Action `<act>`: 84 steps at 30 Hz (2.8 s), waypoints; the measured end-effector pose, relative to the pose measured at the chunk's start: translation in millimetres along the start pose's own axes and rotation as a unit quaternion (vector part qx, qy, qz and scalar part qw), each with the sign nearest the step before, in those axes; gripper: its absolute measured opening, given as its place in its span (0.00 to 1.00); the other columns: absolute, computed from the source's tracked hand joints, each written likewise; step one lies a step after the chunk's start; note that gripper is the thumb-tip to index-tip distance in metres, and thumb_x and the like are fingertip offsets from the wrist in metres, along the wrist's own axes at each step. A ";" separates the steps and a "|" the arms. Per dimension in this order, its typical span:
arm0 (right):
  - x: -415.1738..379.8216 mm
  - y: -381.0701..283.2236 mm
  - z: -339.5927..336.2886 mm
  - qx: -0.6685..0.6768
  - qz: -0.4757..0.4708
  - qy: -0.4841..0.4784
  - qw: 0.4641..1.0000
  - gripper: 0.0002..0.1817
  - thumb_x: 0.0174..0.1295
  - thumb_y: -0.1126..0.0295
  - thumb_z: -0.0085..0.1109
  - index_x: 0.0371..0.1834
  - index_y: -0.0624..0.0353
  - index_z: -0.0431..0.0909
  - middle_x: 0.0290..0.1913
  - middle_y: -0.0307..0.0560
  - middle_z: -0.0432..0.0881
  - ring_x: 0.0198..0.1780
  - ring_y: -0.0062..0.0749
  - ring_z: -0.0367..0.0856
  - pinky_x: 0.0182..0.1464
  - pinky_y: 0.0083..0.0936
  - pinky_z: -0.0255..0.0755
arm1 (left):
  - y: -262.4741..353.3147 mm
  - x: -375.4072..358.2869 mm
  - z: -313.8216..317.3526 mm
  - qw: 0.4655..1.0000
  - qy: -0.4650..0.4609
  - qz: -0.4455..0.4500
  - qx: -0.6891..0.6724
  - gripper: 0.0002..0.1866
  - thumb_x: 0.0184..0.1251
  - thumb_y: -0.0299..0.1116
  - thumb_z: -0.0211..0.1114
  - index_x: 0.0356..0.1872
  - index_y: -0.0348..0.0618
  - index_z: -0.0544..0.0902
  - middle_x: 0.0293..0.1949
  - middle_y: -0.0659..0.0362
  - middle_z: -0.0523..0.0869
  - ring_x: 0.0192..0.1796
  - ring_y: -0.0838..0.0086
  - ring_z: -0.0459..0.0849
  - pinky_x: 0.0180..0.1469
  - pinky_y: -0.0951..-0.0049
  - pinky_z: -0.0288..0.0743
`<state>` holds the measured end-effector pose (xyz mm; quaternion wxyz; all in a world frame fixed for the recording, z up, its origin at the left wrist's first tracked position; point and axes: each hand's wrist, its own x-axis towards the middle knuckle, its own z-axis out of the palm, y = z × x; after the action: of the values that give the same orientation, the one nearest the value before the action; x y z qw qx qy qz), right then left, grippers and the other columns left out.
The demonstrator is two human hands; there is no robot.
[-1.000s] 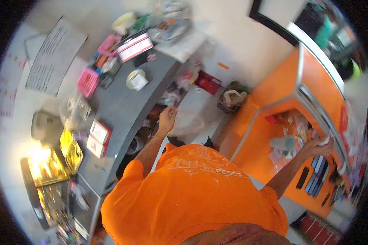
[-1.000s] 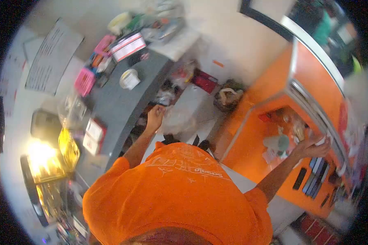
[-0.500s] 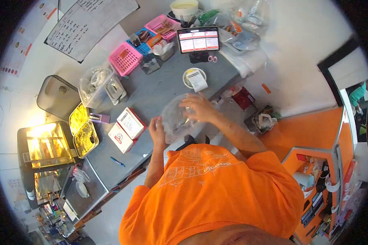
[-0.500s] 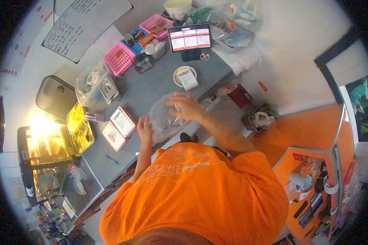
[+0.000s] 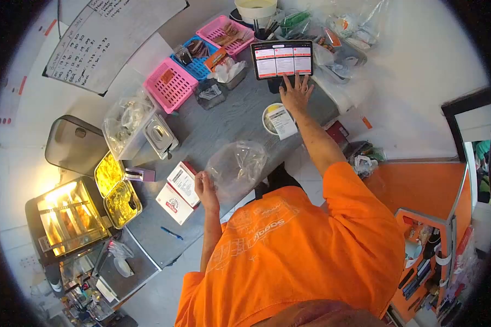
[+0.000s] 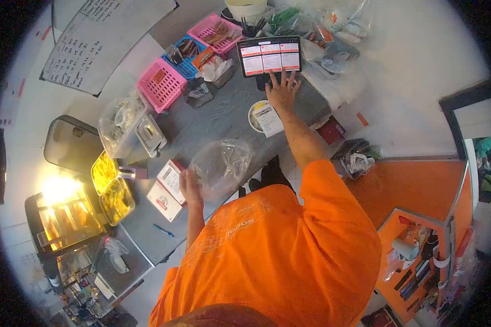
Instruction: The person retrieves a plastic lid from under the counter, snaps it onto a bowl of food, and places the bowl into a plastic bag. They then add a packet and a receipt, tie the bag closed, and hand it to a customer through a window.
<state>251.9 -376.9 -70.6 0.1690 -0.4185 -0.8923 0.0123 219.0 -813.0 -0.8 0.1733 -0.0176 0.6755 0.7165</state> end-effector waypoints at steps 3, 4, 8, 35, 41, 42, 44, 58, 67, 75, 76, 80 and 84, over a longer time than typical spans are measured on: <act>9.2 0.3 8.0 -0.002 0.001 -0.005 1.000 0.33 0.69 0.45 0.49 0.77 0.28 0.54 0.81 0.48 0.42 0.80 0.62 0.30 0.73 0.70 0.26 | 6.9 11.0 7.8 1.000 -0.004 0.004 -0.001 0.10 0.74 0.42 0.60 0.40 0.48 0.78 0.30 0.71 0.72 0.27 0.88 0.66 0.26 0.84 0.58; 11.2 0.4 9.0 0.000 -0.004 -0.008 1.000 0.33 0.69 0.45 0.49 0.77 0.29 0.55 0.80 0.50 0.43 0.79 0.63 0.31 0.73 0.70 0.27 | 3.6 16.6 7.8 1.000 -0.005 0.002 -0.010 0.09 0.73 0.40 0.61 0.40 0.47 0.77 0.31 0.71 0.73 0.28 0.88 0.68 0.27 0.84 0.59; 11.4 -4.8 5.1 0.063 -0.029 0.005 0.998 0.38 0.62 0.41 0.58 0.75 0.34 0.59 0.77 0.59 0.49 0.78 0.66 0.38 0.71 0.72 0.38 | -2.3 26.9 17.3 0.996 -0.033 0.060 0.061 0.11 0.68 0.33 0.65 0.47 0.45 0.75 0.37 0.66 0.76 0.35 0.83 0.73 0.30 0.81 0.66; -70.2 -118.6 -52.3 0.438 0.137 -0.474 0.752 0.50 0.46 0.47 0.72 0.73 0.50 0.59 0.61 0.59 0.75 0.61 0.46 0.76 0.59 0.37 0.71 | -43.2 60.2 60.3 0.942 -0.175 -0.182 -0.223 0.14 0.71 0.34 0.58 0.56 0.58 0.71 0.57 0.66 0.78 0.51 0.71 0.75 0.46 0.69 0.74; -92.4 -141.2 -70.4 0.198 0.102 -0.355 0.908 0.59 0.47 0.34 0.67 0.78 0.49 0.48 0.73 0.63 0.60 0.72 0.76 0.54 0.67 0.65 0.54 | -58.1 -3.6 91.6 0.927 -0.168 -0.234 -0.241 0.12 0.69 0.27 0.63 0.49 0.46 0.72 0.44 0.64 0.79 0.39 0.75 0.78 0.36 0.74 0.74; -100.5 -146.5 -68.8 0.165 0.079 -0.344 0.921 0.59 0.48 0.33 0.65 0.78 0.51 0.48 0.74 0.64 0.59 0.71 0.78 0.54 0.67 0.68 0.53 | -62.4 5.1 89.4 0.954 -0.168 -0.160 -0.191 0.14 0.66 0.23 0.65 0.48 0.47 0.72 0.45 0.62 0.78 0.40 0.75 0.78 0.37 0.73 0.75; -108.9 -146.9 -58.0 0.132 0.058 -0.333 0.932 0.56 0.53 0.35 0.61 0.78 0.55 0.49 0.73 0.65 0.61 0.71 0.79 0.55 0.67 0.68 0.53 | -48.6 16.6 87.6 0.977 -0.066 -0.120 -0.166 0.14 0.66 0.25 0.66 0.49 0.46 0.73 0.44 0.60 0.78 0.40 0.73 0.79 0.39 0.70 0.75; -91.3 -59.3 -125.5 0.191 -0.148 -0.026 0.970 0.22 0.60 0.62 0.64 0.55 0.61 0.77 0.42 0.61 0.83 0.47 0.48 0.84 0.48 0.39 0.75 | -18.3 63.2 146.8 0.781 -0.295 0.136 0.533 0.27 0.61 0.45 0.69 0.57 0.39 0.78 0.59 0.49 0.78 0.64 0.54 0.75 0.60 0.47 0.70; -52.2 -7.4 -127.7 0.514 0.084 -0.272 0.809 0.19 0.53 0.63 0.74 0.42 0.62 0.77 0.25 0.41 0.79 0.24 0.21 0.78 0.28 0.20 0.70 | 26.1 5.1 92.2 0.578 -0.298 0.188 0.736 0.35 0.54 0.60 0.69 0.57 0.45 0.80 0.57 0.53 0.78 0.62 0.60 0.75 0.62 0.52 0.69; -33.0 -36.2 -121.9 0.383 -0.175 -0.331 0.845 0.21 0.55 0.60 0.73 0.44 0.60 0.74 0.22 0.36 0.73 0.19 0.19 0.68 0.21 0.22 0.60 | 15.2 20.1 106.1 0.671 -0.390 0.136 0.616 0.34 0.57 0.50 0.69 0.63 0.46 0.76 0.68 0.52 0.73 0.71 0.54 0.67 0.69 0.51 0.62; -34.6 -36.3 -118.0 0.386 -0.168 -0.344 0.839 0.21 0.56 0.60 0.72 0.44 0.60 0.73 0.22 0.37 0.74 0.18 0.19 0.68 0.20 0.22 0.60 | 17.4 34.5 117.5 0.736 -0.402 0.078 0.539 0.36 0.56 0.52 0.69 0.65 0.46 0.75 0.70 0.51 0.69 0.72 0.53 0.65 0.70 0.50 0.60; -43.7 -45.1 -118.2 0.484 -0.018 -0.390 0.783 0.19 0.60 0.62 0.68 0.47 0.60 0.73 0.23 0.35 0.73 0.16 0.17 0.66 0.18 0.20 0.57 | -9.9 73.6 173.7 0.701 -0.355 0.149 0.600 0.41 0.55 0.50 0.69 0.70 0.49 0.68 0.75 0.50 0.60 0.75 0.52 0.59 0.71 0.47 0.59; -38.8 -52.5 -152.2 0.626 0.245 -0.446 0.591 0.09 0.65 0.69 0.62 0.43 0.56 0.73 0.21 0.30 0.65 0.15 0.14 0.61 0.16 0.16 0.52 | -11.9 77.5 207.7 0.558 -0.329 0.110 0.754 0.41 0.58 0.45 0.68 0.74 0.57 0.62 0.78 0.51 0.53 0.77 0.51 0.56 0.70 0.39 0.57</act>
<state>283.4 -458.3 70.1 -0.0394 -0.3546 -0.4927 0.7937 192.8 -593.0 -14.3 0.2538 0.4305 0.8621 -0.0840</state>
